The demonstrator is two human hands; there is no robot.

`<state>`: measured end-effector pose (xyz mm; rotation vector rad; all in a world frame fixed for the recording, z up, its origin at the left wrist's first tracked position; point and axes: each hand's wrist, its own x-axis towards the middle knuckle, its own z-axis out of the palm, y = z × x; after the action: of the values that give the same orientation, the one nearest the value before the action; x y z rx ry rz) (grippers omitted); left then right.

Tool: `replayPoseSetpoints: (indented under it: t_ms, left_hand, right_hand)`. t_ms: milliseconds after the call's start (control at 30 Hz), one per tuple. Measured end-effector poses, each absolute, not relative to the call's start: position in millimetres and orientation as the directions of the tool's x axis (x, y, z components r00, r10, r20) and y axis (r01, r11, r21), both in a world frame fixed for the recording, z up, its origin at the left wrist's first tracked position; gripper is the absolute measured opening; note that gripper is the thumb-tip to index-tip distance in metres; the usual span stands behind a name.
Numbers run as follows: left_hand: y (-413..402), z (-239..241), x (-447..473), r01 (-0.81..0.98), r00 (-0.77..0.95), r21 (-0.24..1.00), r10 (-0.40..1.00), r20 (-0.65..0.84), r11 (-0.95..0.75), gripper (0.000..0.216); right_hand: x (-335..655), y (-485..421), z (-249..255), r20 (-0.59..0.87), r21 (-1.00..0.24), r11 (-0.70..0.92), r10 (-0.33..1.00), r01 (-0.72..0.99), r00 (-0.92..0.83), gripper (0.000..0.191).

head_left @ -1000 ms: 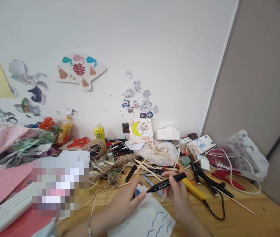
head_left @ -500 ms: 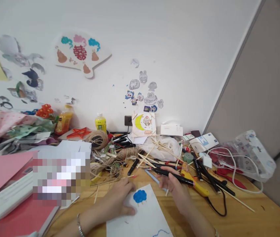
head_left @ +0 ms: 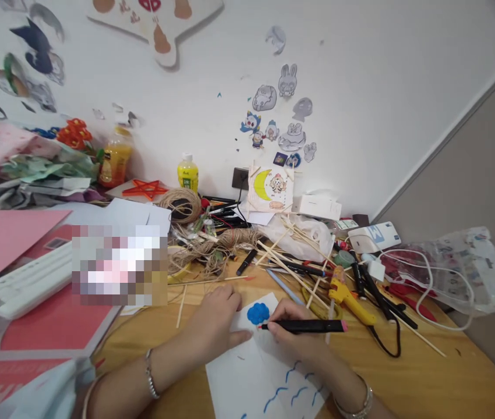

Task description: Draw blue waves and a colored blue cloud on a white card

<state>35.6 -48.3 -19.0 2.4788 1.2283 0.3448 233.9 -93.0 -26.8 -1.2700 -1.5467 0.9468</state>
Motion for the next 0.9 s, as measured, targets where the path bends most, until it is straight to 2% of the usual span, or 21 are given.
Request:
replayPoseSetpoints:
  t_ms: [67, 167, 300, 433, 533, 633, 700, 800, 900]
  left_hand:
    - [-49.6, -19.0, 36.9, 0.719, 0.585, 0.415, 0.808, 0.072, -0.557, 0.026]
    - [-50.3, -20.2, 39.0, 0.726, 0.574, 0.412, 0.815, 0.075, -0.55, 0.023]
    - [-49.4, -22.3, 39.6, 0.718, 0.583, 0.42, 0.809, 0.071, -0.555, 0.022]
    - [-49.2, -24.3, 38.9, 0.709, 0.585, 0.422, 0.805, 0.096, -0.565, 0.018]
    - [-49.5, -28.1, 39.8, 0.656, 0.549, 0.527, 0.821, 0.159, -0.54, 0.018]
    - [-49.0, -33.7, 41.8, 0.523, 0.508, 0.683, 0.83, 0.231, -0.51, 0.037]
    - [-48.5, -37.1, 43.1, 0.415, 0.518, 0.754, 0.813, 0.265, -0.51, 0.044]
    - [-48.1, -40.5, 44.5, 0.293, 0.572, 0.797, 0.765, 0.296, -0.528, 0.047]
    - [-49.3, -43.3, 44.7, 0.275, 0.6, 0.784, 0.737, 0.312, -0.556, 0.047]
  right_hand:
    - [231.8, -92.6, -28.9, 0.149, -0.899, 0.171, 0.985, 0.404, -0.084, 0.019]
    - [231.4, -89.8, -33.2, 0.157, -0.877, 0.178, 0.984, 0.446, -0.083, 0.022]
    - [233.9, -87.2, -40.8, 0.189, -0.892, 0.196, 0.98, 0.407, -0.056, 0.025]
    - [235.0, -88.2, -40.2, 0.114, -0.955, 0.129, 0.991, 0.269, -0.07, 0.023]
    - [234.1, -89.9, -30.0, 0.142, -0.98, 0.149, 0.988, 0.13, -0.061, 0.026]
    - [233.2, -91.6, -19.8, 0.276, -0.956, 0.282, 0.958, 0.085, -0.078, 0.033]
    - [232.9, -92.2, -18.0, 0.3, -0.95, 0.308, 0.946, 0.045, -0.125, 0.039]
    - [232.4, -92.0, -22.6, 0.241, -0.97, 0.242, 0.963, -0.013, -0.119, 0.042]
    - [231.0, -91.6, -27.4, 0.185, -0.982, 0.182, 0.979, -0.05, -0.086, 0.045]
